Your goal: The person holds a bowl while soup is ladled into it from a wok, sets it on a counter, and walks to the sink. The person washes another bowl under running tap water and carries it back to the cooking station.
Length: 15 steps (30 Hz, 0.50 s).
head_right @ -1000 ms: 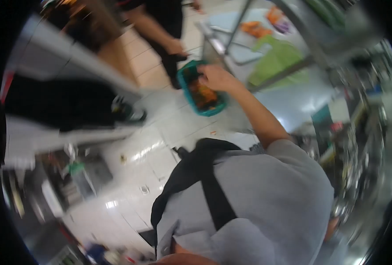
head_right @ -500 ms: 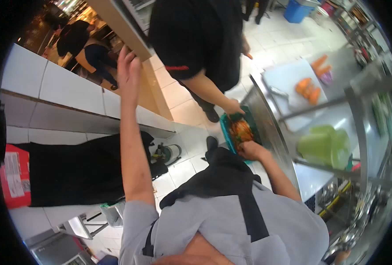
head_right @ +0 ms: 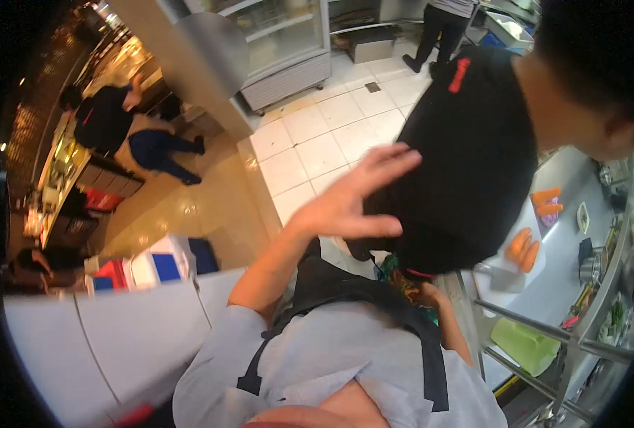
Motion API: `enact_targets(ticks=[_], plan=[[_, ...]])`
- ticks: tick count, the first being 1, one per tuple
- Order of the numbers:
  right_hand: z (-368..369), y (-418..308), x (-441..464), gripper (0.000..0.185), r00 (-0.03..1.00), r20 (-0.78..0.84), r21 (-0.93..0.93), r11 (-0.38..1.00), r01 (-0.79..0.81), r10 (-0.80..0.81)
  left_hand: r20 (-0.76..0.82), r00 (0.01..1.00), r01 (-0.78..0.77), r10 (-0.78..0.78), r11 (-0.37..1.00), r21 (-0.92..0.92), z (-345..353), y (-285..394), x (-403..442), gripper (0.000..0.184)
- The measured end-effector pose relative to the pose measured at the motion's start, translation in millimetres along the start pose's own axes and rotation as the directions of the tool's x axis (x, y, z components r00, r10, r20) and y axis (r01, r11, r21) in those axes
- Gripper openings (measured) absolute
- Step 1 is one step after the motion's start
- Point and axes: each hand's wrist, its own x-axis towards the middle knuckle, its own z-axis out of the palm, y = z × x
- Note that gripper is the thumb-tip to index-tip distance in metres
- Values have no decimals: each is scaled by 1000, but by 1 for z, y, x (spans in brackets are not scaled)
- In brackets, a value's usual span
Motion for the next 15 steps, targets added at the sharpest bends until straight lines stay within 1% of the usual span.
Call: enact_targets(ticks=[1,2,3,4,6,7,10,12,13,15], plan=[[-10,1,9,39,999,17,30,999,-44,44,119,993,36,-25,995,-90,-6,-5,8,94],[-25,-3,22,39,995,32,57,994,-92,90,194,978,-57,79,992,-113,-17,-28,16,87],[-46,-7,26,39,987,41,71,985,-158,155,357,931,37,72,957,-289,-31,-48,22,81],[-61,-12,33,39,977,48,93,973,-213,209,511,855,163,91,888,-430,-44,-68,28,76],[-83,-27,46,39,952,66,139,942,-306,300,606,794,320,-45,878,-355,-72,-115,32,70],[-92,-35,57,39,943,72,166,929,-332,324,648,753,392,-113,868,-304,-88,-138,36,66],[-112,-62,90,38,928,81,239,897,-372,364,553,778,418,-299,903,-100,-133,-199,66,63],[-133,-73,121,38,923,86,294,876,-382,374,562,735,499,-379,864,-69,-154,-232,106,60],[-147,-76,138,38,923,84,311,870,-382,375,603,715,506,-355,857,-96,-161,-248,129,59],[-176,-76,169,38,923,85,350,857,-379,374,673,668,581,-318,787,-206,-168,-294,171,57]])
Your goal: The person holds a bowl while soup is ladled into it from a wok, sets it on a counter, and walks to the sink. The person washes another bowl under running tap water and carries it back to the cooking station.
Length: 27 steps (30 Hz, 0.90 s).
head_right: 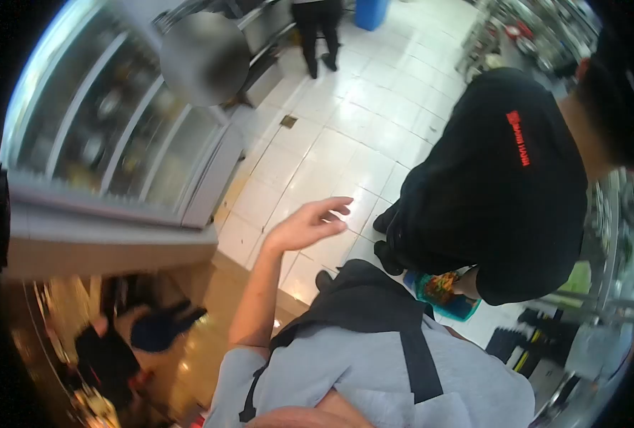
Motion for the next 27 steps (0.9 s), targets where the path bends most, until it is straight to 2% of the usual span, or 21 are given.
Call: enact_targets(ticks=[1,3,5,6,7,8,9,10,11,13,15,18,19,20,21,23,25,26,27], plan=[[-16,-9,13,38,1000,3,20,1000,0,0,53,999,5,-1,997,-72,-24,-11,23,56],[-51,-19,37,38,1000,15,52,999,-5,4,64,991,126,-118,981,-149,-79,-46,61,54],[-98,-30,54,38,999,33,83,997,0,-3,-155,914,365,-376,926,-95,-139,-113,83,53],[-118,-22,73,38,998,58,94,996,-1,-5,-318,892,333,-320,943,-14,-176,-190,76,54],[-142,-21,88,38,997,70,107,994,6,-14,-489,872,232,-8,887,400,-217,-285,53,53],[-168,-18,104,38,995,97,116,993,14,-25,-627,755,463,-193,834,301,-243,-334,19,48],[-194,-15,121,38,993,117,128,992,15,-30,-687,650,628,-325,739,245,-259,-348,-17,41],[-222,-9,138,38,990,130,136,990,30,-48,-696,402,576,-595,755,-312,-249,-312,-31,37],[-241,-5,154,39,988,139,151,988,41,-62,-623,361,609,-694,681,-406,-250,-308,-39,38],[-270,7,186,39,982,166,181,981,64,-94,-489,350,709,-799,567,-419,-250,-317,-46,40],[-293,19,217,39,978,143,179,976,124,-150,-382,360,808,-851,489,-329,-257,-329,-20,42],[-273,48,255,39,976,-12,43,975,217,-217,-262,380,895,-887,424,-137,-284,-333,53,46],[-259,55,265,39,980,-80,25,982,186,-183,-232,388,907,-892,414,-77,-297,-334,84,48],[-255,49,272,31,999,-23,114,992,-45,48,-213,396,911,-893,412,-33,-315,-335,114,49],[-245,52,296,23,964,48,187,946,-264,260,-197,412,909,-890,417,18,-334,-337,146,51],[-206,76,318,26,912,18,198,893,-405,409,-168,451,892,-877,435,122,-382,-343,217,54],[-192,63,286,25,867,-126,74,876,-476,482,-155,503,854,-850,460,244,-442,-354,306,57],[-188,55,268,27,826,-176,68,844,-532,535,-163,538,824,-827,476,307,-477,-357,356,59],[-174,59,259,33,826,-59,115,826,-551,560,-174,585,784,-792,496,374,-512,-361,416,61]])
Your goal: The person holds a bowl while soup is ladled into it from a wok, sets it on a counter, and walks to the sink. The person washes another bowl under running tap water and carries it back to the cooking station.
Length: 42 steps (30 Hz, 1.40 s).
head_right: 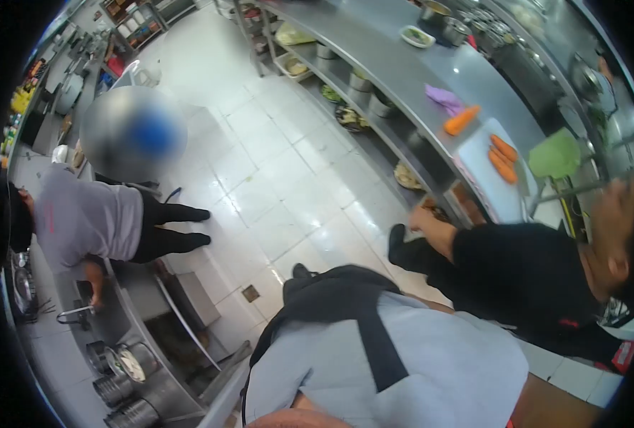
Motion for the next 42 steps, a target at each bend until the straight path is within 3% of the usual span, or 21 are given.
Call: enact_targets(ticks=[1,3,4,5,6,7,9,11,13,16,17,18,19,20,22,26,29,33,35,37,42], plan=[[18,8,0,37,981,-160,-177,981,77,-106,-38,998,-53,56,997,63,-43,43,41,62],[26,-6,-16,35,998,-60,400,916,5,20,-109,968,-219,224,974,55,-127,207,83,61],[-1,-48,-38,34,996,-61,656,754,-14,72,-140,803,-496,580,779,383,-172,271,154,57],[-40,-111,-62,33,992,-62,894,449,5,112,-43,708,-640,705,666,383,-205,394,125,54],[-88,-159,-92,32,990,-67,986,158,46,126,-215,488,-795,846,533,290,-214,477,124,55],[-149,-193,-127,31,986,-80,996,-35,86,149,-188,519,-749,834,550,370,-236,554,117,54],[-152,-181,-78,23,989,27,961,-276,13,143,-194,368,-899,909,402,175,-241,686,98,50],[-205,-158,-50,20,980,140,973,166,-162,140,-162,276,-956,948,288,60,-230,762,97,49],[-239,-138,15,18,953,300,897,324,-301,54,-53,314,-941,948,318,120,-216,805,98,51],[-379,-121,71,18,967,255,934,261,-242,-17,211,553,-787,806,421,452,-217,790,120,59],[-418,-115,112,19,990,134,940,322,-111,-53,281,566,-748,775,340,570,-222,752,168,66],[-452,-113,163,21,996,15,928,372,20,-91,333,770,-612,545,481,627,-235,747,164,68],[-490,-113,217,26,984,-144,841,512,176,-103,319,842,-520,436,496,695,-246,723,192,66],[-561,-113,238,32,945,-291,734,600,319,-148,238,868,-477,435,604,639,-261,709,190,65],[-699,-124,284,26,938,-306,743,575,344,-165,123,907,-419,403,837,353,-291,686,204,68],[-938,-145,354,34,852,-484,751,406,521,-197,46,960,-277,275,925,260,-356,733,262,64],[-1064,-150,383,37,853,-506,770,379,513,-125,-23,905,-400,424,870,290,-414,856,335,63],[-1146,-125,414,38,828,-544,584,645,493,-139,23,771,-539,637,633,555,-492,1110,391,59],[-1163,-106,425,36,851,-515,589,681,436,-99,69,572,-679,817,426,598,-522,1229,413,56],[-1180,-89,437,34,885,-460,619,691,372,-64,97,492,-774,865,384,504,-545,1353,407,53],[-1271,-71,494,34,991,123,735,677,-49,-61,168,425,-888,890,374,267,-585,1538,455,54]])
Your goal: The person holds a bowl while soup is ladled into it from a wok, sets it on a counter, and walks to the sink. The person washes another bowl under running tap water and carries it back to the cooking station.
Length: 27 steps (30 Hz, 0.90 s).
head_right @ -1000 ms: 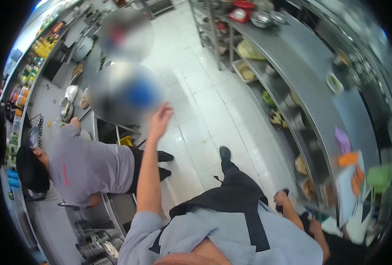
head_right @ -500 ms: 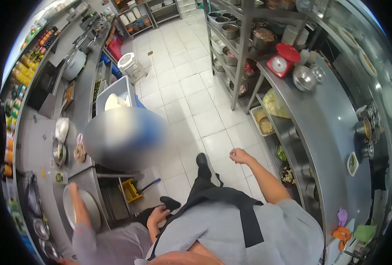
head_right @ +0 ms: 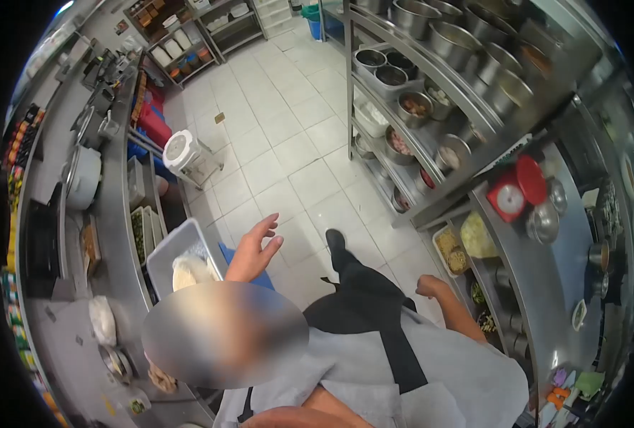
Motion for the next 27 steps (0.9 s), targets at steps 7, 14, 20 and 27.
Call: enact_targets(ticks=[7,14,20,27], plan=[[-198,-190,184,36,816,-234,-266,842,470,-529,8,925,370,-381,904,214,-58,-177,105,58],[-480,-428,181,40,700,-437,-151,813,563,-566,128,752,642,-646,763,76,-146,-297,216,63],[-541,-463,275,43,771,-488,-197,912,360,-409,99,968,183,-231,917,355,-227,-382,487,61],[-611,-480,330,48,918,-372,534,777,334,-139,287,957,-139,42,935,327,-320,-241,839,52]])
